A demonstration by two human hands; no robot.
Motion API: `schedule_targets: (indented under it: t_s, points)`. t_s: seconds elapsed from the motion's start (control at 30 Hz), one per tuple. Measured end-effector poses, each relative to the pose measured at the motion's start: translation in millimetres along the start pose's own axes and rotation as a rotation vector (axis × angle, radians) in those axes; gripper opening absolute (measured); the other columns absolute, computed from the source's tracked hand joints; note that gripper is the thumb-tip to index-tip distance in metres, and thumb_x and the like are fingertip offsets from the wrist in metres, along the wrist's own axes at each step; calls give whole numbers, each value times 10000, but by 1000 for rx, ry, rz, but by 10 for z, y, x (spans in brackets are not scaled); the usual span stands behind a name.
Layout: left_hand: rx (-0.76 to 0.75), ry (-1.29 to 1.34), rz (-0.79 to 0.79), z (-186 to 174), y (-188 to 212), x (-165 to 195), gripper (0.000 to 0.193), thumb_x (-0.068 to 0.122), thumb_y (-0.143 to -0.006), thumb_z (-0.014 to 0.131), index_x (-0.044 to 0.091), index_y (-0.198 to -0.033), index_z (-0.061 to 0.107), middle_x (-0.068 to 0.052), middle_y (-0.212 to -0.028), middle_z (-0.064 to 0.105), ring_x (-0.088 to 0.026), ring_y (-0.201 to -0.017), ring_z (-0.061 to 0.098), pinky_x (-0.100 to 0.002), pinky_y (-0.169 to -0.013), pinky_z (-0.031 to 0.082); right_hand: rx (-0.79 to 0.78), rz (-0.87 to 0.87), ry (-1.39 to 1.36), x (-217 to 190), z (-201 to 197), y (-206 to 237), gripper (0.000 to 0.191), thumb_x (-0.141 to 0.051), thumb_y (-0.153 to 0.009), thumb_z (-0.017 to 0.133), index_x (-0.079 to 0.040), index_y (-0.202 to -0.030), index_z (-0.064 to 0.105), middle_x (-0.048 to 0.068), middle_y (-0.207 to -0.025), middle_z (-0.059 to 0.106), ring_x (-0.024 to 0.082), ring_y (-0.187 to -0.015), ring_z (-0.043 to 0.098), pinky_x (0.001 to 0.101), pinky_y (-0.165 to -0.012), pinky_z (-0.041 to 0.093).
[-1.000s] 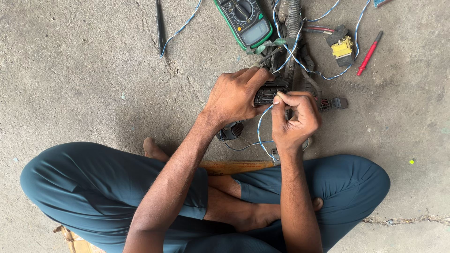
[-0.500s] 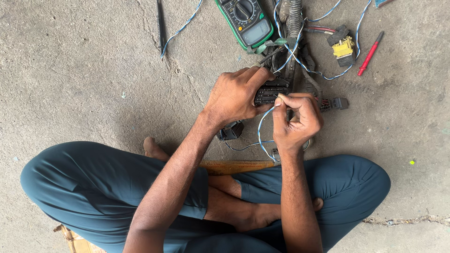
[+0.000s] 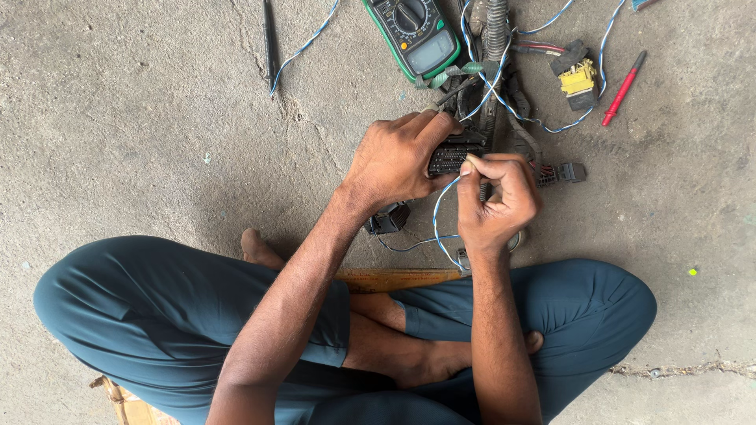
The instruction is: The person sits on the floor and works on an automotive wiring harness, inserting twisted blue-and-white wires one at a time into the terminals of a black connector, holding the connector in one hand while guiding each wire with the other. A multimeter, screwdriver, and other connectors lie on the floor nearby.
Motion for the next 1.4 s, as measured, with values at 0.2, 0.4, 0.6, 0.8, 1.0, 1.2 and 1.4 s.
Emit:
schedule_targets:
  t_s: [0.2,0.4,0.6,0.8,1.0,1.2,1.4]
  points:
    - [-19,5,-17,30,-3,-21,618,436,-772,884,98,-1202,596,-105,-997,690,-337,-925,722,-447,-743,588,39,26,-39,78,-37,25,92,32,-999,744,21,-1043,664,100,-1046,657,137,-924,651,237,-668,528]
    - [-16,-12,-9,36,7,-36,612,417,-753,882,109,-1198,596,-94,-1004,693,-333,-931,725,-444,-753,592,8,36,-15,76,2,25,87,33,-1000,755,24,-1041,678,100,-1036,659,133,-903,638,243,-662,520]
    - [-15,-13,-4,27,2,-16,642,442,-759,886,96,-1215,594,-101,-1001,690,-327,-919,726,-438,-739,592,29,37,-35,70,-21,26,91,44,-994,746,26,-1031,665,98,-1048,654,138,-920,644,235,-667,528]
    - [-16,-4,-12,24,-3,-19,628,446,-768,885,98,-1204,598,-97,-991,690,-327,-914,725,-438,-735,591,25,14,-37,53,-24,20,91,58,-976,737,30,-1022,664,102,-1033,651,149,-914,642,249,-675,529]
    - [-16,-5,-10,26,7,-28,596,429,-782,879,106,-1200,602,-87,-984,690,-316,-919,728,-432,-738,591,1,5,-20,53,18,23,88,66,-973,736,38,-1022,669,104,-1023,660,137,-888,645,242,-658,514]
    - [7,1,3,0,3,-8,629,457,-778,883,91,-1201,595,-98,-987,687,-325,-916,723,-434,-739,591,47,46,-48,121,-27,48,97,41,-1004,741,28,-1045,654,97,-1058,650,123,-917,642,225,-644,541]
    - [-6,4,-5,12,7,-18,619,435,-763,884,100,-1197,596,-95,-985,688,-327,-912,723,-441,-736,588,33,73,-69,142,-3,49,96,33,-1008,743,24,-1045,654,89,-1067,639,115,-923,639,234,-664,544]
Point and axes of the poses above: each hand's wrist, its own y-axis away from the middle knuckle, its own z-axis out of the palm, x = y × z, the point moved 10 cm from there along -y, towards the middle knuckle
